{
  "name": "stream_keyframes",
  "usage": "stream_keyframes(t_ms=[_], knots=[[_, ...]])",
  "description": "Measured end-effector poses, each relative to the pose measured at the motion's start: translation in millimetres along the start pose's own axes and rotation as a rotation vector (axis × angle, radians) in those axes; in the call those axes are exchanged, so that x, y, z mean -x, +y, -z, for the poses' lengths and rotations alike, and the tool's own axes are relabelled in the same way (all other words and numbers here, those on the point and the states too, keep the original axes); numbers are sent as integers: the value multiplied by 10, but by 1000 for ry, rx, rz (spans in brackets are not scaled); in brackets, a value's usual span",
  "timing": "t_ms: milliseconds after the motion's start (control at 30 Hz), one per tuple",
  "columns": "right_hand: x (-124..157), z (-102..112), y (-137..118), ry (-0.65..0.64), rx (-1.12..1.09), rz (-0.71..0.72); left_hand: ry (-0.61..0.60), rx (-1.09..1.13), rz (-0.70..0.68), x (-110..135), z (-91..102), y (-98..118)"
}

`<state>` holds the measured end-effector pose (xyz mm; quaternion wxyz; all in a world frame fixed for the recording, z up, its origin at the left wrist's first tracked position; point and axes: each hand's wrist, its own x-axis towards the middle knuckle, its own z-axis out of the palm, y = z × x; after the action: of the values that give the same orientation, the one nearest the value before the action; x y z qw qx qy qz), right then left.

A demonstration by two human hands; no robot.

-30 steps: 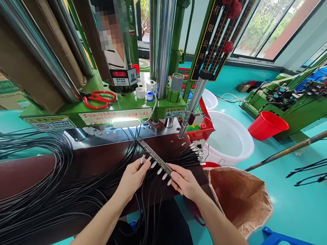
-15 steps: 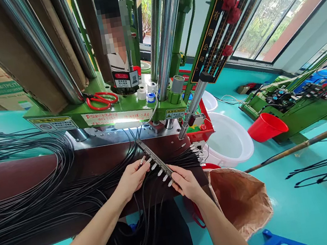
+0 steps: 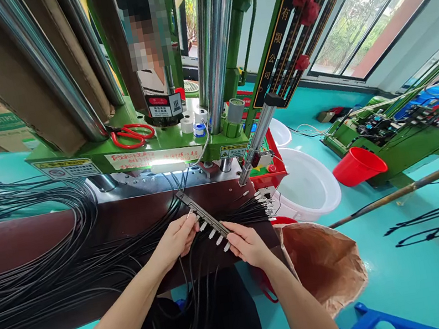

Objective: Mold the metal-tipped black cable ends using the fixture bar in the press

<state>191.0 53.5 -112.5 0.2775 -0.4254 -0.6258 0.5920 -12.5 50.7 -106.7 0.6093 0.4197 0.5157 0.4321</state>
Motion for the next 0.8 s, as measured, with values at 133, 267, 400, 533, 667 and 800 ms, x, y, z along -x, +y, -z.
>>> stream_keyframes(t_ms=[133,267,400,533,667,800], knots=[[-2,34,12,-4,-73,-12,-75,29,-15,51,72,78],[5,40,-7,6,-106,-17,-118,33,14,78,148,103],[14,49,-19,-23,-104,-12,-202,8,21,68,199,86],[14,57,-6,-53,-91,-12,-261,-12,6,45,220,57],[11,54,9,-75,-83,-20,-269,38,-6,50,236,40],[15,63,31,-97,71,52,-225,125,42,74,255,25]])
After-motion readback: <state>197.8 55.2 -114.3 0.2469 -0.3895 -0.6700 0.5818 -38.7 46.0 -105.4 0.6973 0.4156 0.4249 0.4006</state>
